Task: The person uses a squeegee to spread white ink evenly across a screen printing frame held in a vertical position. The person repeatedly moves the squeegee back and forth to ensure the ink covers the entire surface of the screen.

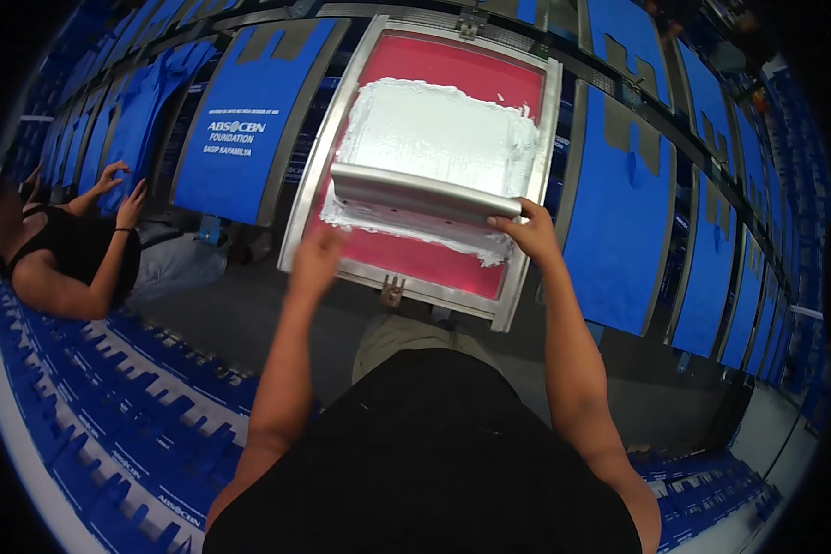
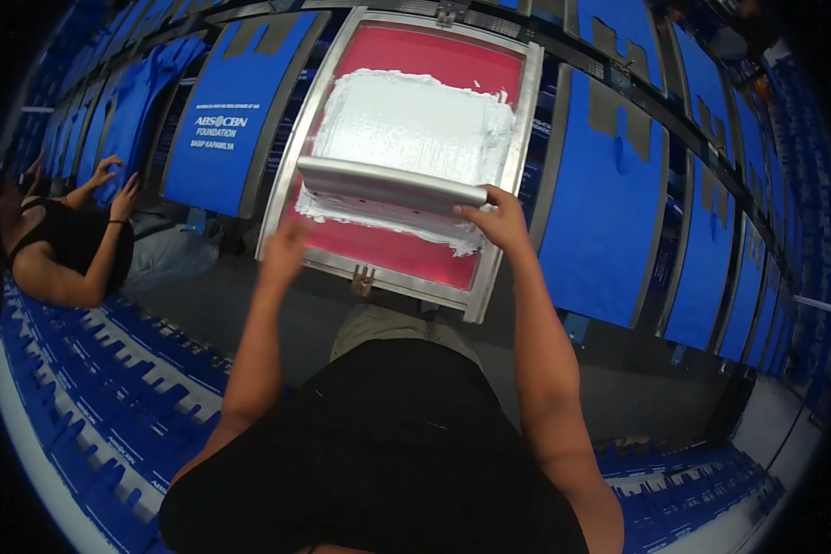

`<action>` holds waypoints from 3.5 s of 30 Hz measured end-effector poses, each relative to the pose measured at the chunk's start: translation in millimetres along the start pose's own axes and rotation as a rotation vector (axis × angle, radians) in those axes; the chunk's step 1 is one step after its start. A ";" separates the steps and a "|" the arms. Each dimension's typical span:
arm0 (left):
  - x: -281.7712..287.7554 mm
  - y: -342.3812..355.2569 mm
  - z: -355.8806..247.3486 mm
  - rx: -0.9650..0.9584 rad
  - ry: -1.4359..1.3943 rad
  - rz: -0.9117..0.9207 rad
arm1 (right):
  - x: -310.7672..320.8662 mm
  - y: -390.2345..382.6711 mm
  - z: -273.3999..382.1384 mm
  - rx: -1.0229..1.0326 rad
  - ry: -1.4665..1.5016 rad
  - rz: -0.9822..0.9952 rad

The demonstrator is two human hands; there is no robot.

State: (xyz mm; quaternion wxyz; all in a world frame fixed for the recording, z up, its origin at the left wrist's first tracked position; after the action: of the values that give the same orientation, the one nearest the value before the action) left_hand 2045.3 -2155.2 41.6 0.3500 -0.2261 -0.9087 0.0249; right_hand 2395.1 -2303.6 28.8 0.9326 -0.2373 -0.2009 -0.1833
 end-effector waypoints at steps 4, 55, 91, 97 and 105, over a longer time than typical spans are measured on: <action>58.2 93.7 64.3 0.072 0.443 -0.229 | -11.9 34.9 -20.5 0.016 0.337 -0.045; -301.0 -51.3 -120.5 0.115 -0.372 0.057 | 324.6 -127.9 -252.0 -0.078 0.347 -0.206; -345.2 -34.8 -283.7 -0.706 0.552 0.246 | 287.2 -104.9 -176.6 0.229 -0.943 -0.138; -312.7 -125.3 -273.1 -0.669 0.410 0.329 | 270.8 -199.7 -156.8 0.136 -0.819 -0.037; -324.8 -151.0 -244.2 -0.749 0.349 0.158 | 247.0 -216.7 -188.9 0.185 -0.861 -0.121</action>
State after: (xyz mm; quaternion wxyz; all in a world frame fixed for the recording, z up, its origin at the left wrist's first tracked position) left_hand 2356.0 -2457.3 53.4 0.3892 -0.4074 -0.7620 -0.3193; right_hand 2565.1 -2639.7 70.4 0.7689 -0.1954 -0.5999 -0.1033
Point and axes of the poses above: each hand's wrist, its own y-axis towards the middle knuckle, its own x-axis out of the back of the hand, z = x × y, the point moved 5 cm from there along y, towards the middle knuckle
